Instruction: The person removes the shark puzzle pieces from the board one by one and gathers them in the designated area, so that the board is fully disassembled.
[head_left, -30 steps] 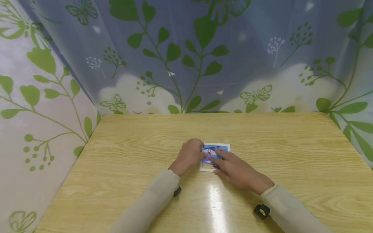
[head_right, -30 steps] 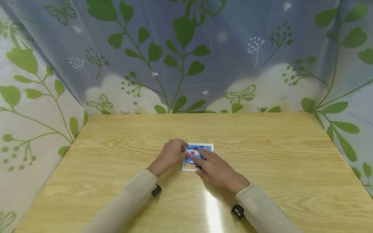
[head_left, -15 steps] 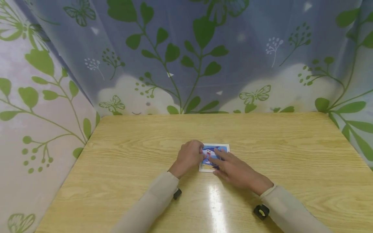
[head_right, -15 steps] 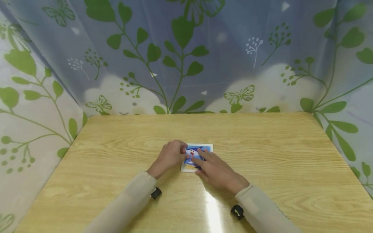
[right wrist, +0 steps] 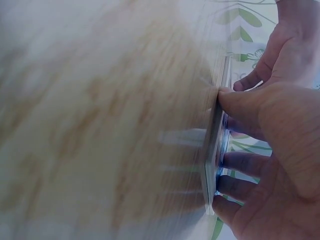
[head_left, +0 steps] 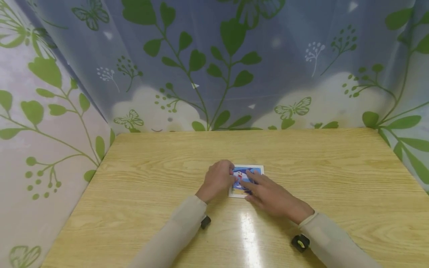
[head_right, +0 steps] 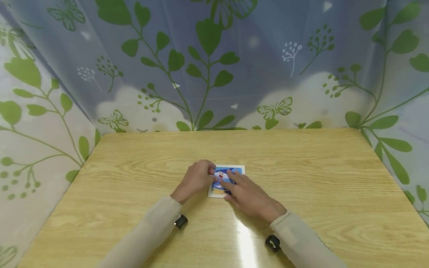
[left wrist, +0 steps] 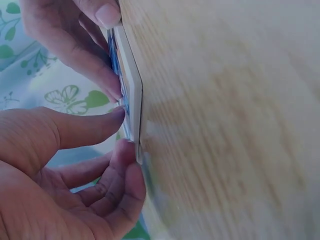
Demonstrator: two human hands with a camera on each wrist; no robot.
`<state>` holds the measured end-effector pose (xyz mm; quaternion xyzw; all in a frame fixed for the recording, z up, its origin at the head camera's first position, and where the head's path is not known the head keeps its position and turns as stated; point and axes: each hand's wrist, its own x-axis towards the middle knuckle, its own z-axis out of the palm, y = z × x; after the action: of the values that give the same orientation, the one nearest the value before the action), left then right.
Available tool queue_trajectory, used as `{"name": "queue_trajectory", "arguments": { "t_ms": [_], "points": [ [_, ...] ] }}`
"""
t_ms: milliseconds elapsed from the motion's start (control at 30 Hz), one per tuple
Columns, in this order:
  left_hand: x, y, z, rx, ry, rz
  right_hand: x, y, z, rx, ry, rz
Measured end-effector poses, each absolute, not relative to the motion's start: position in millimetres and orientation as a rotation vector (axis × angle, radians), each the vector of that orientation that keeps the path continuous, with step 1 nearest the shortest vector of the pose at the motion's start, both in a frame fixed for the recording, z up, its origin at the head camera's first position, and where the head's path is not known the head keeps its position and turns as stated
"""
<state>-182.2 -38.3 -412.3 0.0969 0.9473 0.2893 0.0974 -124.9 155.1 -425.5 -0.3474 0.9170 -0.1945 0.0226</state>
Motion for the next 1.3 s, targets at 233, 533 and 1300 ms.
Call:
{"name": "queue_trajectory", "arguments": {
  "t_ms": [233,533,1300],
  "points": [
    [-188,-39,-413,0.236,2.758,0.980,-126,156,-426,-1.059,2.830,-0.601],
    [-191,-39,-416,0.197,2.765,0.983,-127,156,-428,-1.054,2.818,-0.615],
    [-201,-54,-418,0.213,2.683,1.321,-128,157,-427,-1.056,2.820,-0.595]
  ]
}}
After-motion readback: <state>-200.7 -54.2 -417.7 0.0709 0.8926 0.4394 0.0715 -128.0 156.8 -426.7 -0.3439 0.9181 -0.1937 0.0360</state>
